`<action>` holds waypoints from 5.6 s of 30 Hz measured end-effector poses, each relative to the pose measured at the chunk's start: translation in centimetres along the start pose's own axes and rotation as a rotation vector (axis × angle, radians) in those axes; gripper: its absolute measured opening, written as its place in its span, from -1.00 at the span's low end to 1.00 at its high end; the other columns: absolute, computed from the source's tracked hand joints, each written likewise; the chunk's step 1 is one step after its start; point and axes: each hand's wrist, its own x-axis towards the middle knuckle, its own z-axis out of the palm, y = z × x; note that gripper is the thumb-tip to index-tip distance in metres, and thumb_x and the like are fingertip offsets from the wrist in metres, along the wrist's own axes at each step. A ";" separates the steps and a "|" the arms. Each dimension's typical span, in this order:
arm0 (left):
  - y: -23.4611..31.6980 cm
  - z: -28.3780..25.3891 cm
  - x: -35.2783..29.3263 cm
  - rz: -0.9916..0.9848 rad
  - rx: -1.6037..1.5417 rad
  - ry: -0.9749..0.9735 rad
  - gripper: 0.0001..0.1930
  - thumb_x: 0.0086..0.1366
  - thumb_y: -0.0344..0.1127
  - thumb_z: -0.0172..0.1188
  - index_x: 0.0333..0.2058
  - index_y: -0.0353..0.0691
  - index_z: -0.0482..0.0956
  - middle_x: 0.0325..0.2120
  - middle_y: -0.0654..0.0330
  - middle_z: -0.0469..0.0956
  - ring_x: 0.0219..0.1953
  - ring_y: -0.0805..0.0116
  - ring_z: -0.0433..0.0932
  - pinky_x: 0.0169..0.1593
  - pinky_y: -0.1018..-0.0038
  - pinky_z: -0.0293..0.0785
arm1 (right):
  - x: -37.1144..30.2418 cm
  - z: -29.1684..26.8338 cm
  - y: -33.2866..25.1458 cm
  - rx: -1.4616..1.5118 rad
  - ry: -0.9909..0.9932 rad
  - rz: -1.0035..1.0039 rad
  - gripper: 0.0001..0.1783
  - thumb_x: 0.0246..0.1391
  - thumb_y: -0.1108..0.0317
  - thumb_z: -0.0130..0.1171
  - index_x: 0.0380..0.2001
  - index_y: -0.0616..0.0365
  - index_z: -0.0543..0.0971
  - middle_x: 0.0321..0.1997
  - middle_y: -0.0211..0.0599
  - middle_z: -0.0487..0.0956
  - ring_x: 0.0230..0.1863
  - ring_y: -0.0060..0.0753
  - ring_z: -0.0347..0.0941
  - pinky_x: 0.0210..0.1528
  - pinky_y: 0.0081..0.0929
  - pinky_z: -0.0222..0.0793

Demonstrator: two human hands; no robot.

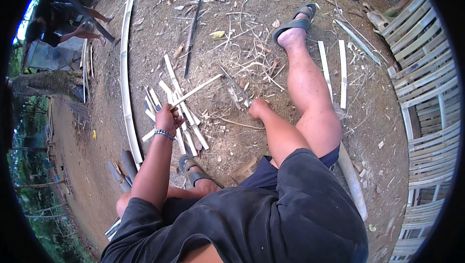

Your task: The person shaves thin strips of bamboo using a machete. They hold the bamboo strip in one hand and draw the blade across the surface repeatedly to thin the material while sitting outdoors.

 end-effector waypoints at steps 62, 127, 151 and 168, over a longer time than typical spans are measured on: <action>2.5 -5.0 3.4 0.529 0.707 -0.083 -0.66 0.48 -0.15 0.06 -0.40 -0.30 0.53 -0.74 0.24 0.52 -0.71 0.51 0.47 -0.58 0.51 0.37 | 2.5 -1.2 -6.3 0.067 -0.025 -0.055 -0.69 0.03 0.29 0.21 -0.22 0.30 0.67 -0.15 0.13 0.66 -0.13 0.05 0.63 -0.02 -0.23 0.53; 1.8 -4.3 3.6 0.663 0.772 -0.062 -0.71 0.45 -0.22 0.13 -0.40 -0.32 0.50 -0.74 0.26 0.47 -0.70 0.50 0.46 -0.57 0.48 0.36 | 2.1 -0.6 -6.8 0.170 0.000 -0.077 -0.72 0.03 0.31 0.23 -0.22 0.26 0.63 -0.27 0.09 0.64 -0.24 -0.01 0.63 -0.11 -0.19 0.53; 2.7 -2.0 0.5 0.706 0.887 -0.071 -0.74 0.40 -0.24 0.15 -0.41 -0.30 0.54 -0.73 0.14 0.51 -0.63 0.27 0.55 -0.45 0.33 0.43 | 1.6 -3.9 -7.7 0.013 -0.161 -0.162 -0.63 0.15 0.42 0.13 0.04 0.24 0.55 -0.13 0.00 0.63 -0.12 -0.07 0.60 -0.08 -0.19 0.53; -0.2 -7.5 4.5 0.510 0.676 -0.102 -0.72 0.46 -0.22 0.10 -0.15 -0.40 0.54 -0.68 0.23 0.54 -0.68 0.53 0.49 -0.56 0.55 0.40 | 0.3 -2.3 -7.1 0.699 -0.117 -0.035 -0.11 0.10 0.22 0.35 0.37 0.22 0.09 -0.13 -0.03 0.61 -0.30 -0.40 0.61 -0.37 -0.38 0.57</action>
